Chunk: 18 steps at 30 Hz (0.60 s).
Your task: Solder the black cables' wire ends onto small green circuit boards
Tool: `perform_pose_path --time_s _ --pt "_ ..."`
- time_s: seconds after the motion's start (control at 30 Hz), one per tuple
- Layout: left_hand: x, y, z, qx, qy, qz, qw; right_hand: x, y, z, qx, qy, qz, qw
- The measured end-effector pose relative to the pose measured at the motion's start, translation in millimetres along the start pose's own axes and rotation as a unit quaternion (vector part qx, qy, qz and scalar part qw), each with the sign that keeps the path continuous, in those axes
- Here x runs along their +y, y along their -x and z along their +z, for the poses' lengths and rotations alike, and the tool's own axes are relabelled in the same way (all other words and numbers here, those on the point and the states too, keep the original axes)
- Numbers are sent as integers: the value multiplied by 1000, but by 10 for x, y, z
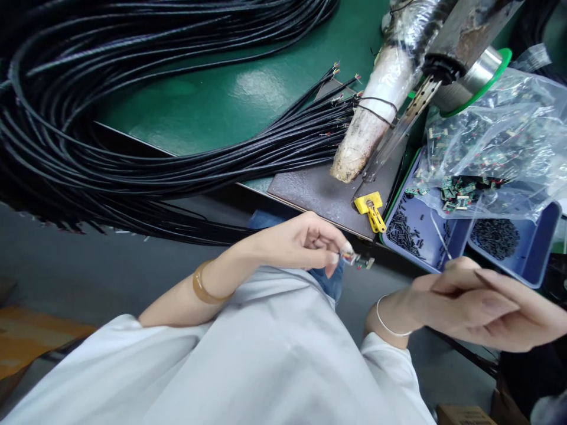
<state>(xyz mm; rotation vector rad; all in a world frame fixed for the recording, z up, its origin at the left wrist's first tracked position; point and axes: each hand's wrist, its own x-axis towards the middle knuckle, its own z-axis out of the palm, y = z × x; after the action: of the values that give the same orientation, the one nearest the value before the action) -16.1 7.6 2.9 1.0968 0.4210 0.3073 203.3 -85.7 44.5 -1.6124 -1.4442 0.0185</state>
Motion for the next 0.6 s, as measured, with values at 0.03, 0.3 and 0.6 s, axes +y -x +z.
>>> perform_pose_path --time_s 0.03,0.3,0.6 --pt "-27 31 -39 -51 18 -22 998 35 -38 -25 53 30 -7 998" --pt "-236 -20 68 -320 54 -99 941 629 -402 133 -182 237 16 954" --pt "-450 52 51 159 94 -9 983 599 -425 144 -151 177 95 968"
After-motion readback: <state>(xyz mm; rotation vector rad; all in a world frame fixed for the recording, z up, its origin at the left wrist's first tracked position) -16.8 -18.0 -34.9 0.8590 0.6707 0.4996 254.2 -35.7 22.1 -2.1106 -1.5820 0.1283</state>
